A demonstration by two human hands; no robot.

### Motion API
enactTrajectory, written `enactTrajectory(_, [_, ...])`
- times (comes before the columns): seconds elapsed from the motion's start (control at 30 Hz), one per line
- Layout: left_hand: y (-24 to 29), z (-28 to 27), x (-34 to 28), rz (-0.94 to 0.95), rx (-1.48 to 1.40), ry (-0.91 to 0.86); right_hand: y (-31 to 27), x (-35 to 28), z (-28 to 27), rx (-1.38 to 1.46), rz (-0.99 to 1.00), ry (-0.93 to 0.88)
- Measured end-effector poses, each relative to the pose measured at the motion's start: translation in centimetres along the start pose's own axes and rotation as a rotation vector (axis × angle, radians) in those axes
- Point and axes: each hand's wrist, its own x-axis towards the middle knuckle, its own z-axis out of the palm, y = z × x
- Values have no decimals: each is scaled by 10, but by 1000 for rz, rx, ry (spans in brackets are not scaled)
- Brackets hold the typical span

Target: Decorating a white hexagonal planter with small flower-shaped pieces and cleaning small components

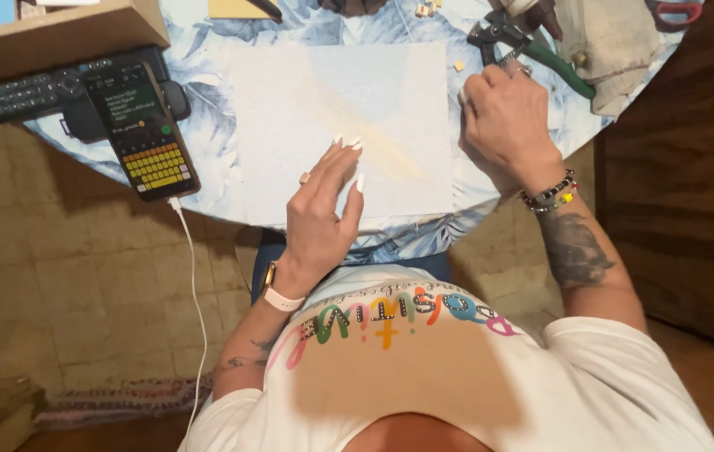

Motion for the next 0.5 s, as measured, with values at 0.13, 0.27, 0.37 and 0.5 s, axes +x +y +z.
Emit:
enactTrajectory(0.13, [-1, -3, 1, 4, 8, -6, 6, 7, -5, -98, -116, 38])
enactTrajectory(0.27, [-3, -4, 2, 7, 13, -1, 12, 17, -14, -40, -31, -55])
enactTrajectory(0.37, [-5, -4, 1, 2, 15, 3, 20, 28, -11, 60, 21, -68])
enactTrajectory(0.5, [-3, -5, 3, 2, 9, -3, 30, 52, -7, 225, 6, 81])
